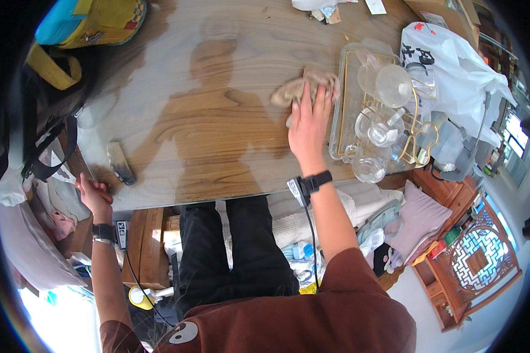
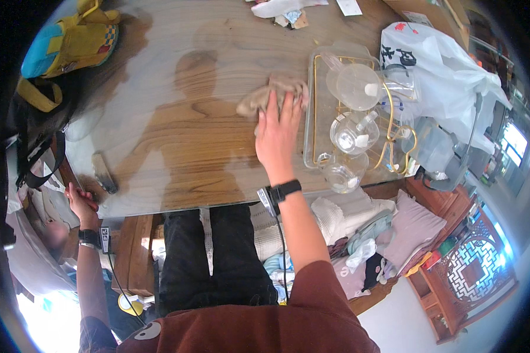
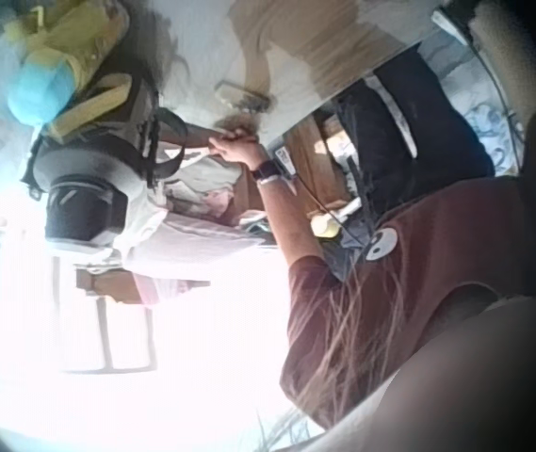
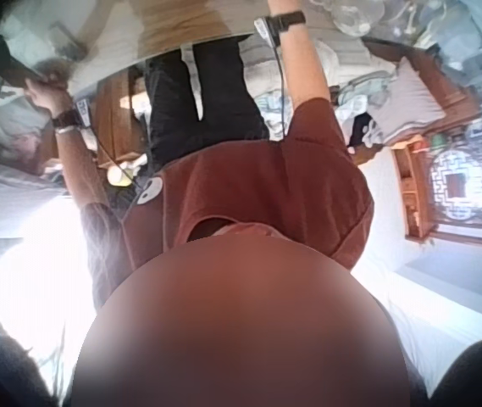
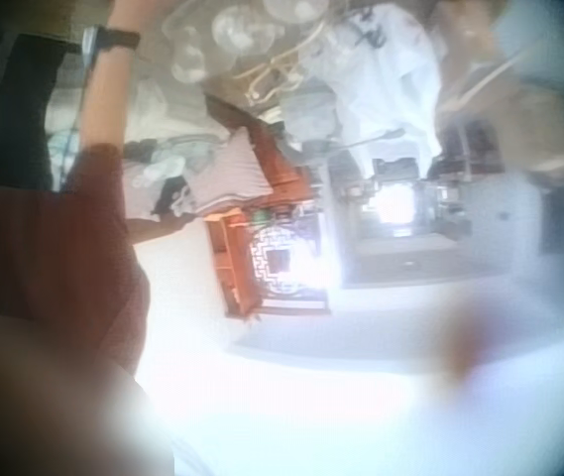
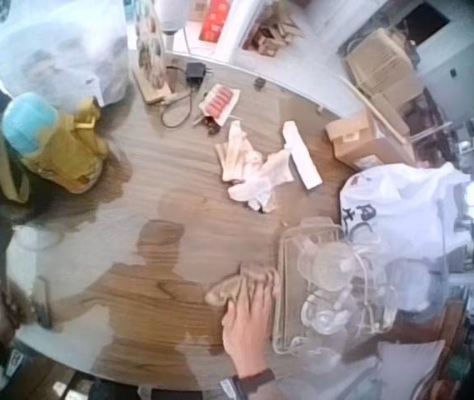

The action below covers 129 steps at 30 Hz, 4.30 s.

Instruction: The person cleans a cluttered wooden table by wiping it with a cloth, scraping debris with a putty knife, and gathering trash into a plastic bag. They move items like a vacuum cleaner and a glass stand to access the surface, then continue wiping and collecting waste.

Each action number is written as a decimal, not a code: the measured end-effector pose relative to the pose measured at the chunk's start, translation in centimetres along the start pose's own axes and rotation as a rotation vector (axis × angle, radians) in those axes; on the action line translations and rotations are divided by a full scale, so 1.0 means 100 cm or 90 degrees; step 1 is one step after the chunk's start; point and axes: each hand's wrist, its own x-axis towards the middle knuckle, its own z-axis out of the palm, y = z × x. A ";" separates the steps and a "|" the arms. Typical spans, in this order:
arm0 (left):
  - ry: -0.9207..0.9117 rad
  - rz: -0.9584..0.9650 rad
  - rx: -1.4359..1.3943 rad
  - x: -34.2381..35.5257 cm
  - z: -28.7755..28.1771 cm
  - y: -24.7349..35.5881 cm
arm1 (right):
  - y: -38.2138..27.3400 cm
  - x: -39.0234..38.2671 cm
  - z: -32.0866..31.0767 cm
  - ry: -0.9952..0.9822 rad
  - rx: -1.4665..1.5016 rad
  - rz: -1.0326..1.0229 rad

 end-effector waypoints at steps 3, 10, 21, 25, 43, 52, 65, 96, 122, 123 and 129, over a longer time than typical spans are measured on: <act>-0.004 -0.006 0.023 -0.001 -0.001 0.001 | -0.006 0.029 0.010 0.058 -0.015 0.005; 0.029 -0.030 0.035 -0.002 0.002 0.003 | -0.014 0.072 0.012 0.102 0.009 0.007; 0.034 -0.019 0.019 -0.005 0.003 0.003 | -0.009 0.198 0.019 0.184 -0.031 -0.015; 0.050 -0.050 0.036 -0.002 0.001 0.000 | -0.011 0.154 0.011 0.155 0.056 -0.047; 0.030 -0.022 0.068 0.001 0.004 0.006 | -0.003 -0.125 -0.009 -0.028 0.020 0.163; 0.030 0.008 0.022 0.011 -0.001 -0.002 | -0.041 0.034 0.002 0.122 0.197 0.025; 0.064 -0.014 0.078 -0.019 0.016 0.011 | 0.135 -0.166 -0.084 0.318 0.666 0.798; -0.991 0.131 0.737 -0.373 0.188 -0.068 | 0.236 -0.081 -0.103 0.030 0.744 0.698; -0.665 -0.100 0.532 -0.246 0.142 0.066 | 0.296 -0.072 -0.086 0.022 0.566 0.624; -0.606 -0.087 0.535 -0.239 0.131 0.064 | 0.300 -0.075 -0.084 0.027 0.541 0.612; -0.488 -0.043 0.393 -0.205 0.098 0.033 | 0.231 -0.140 -0.109 0.065 0.268 0.621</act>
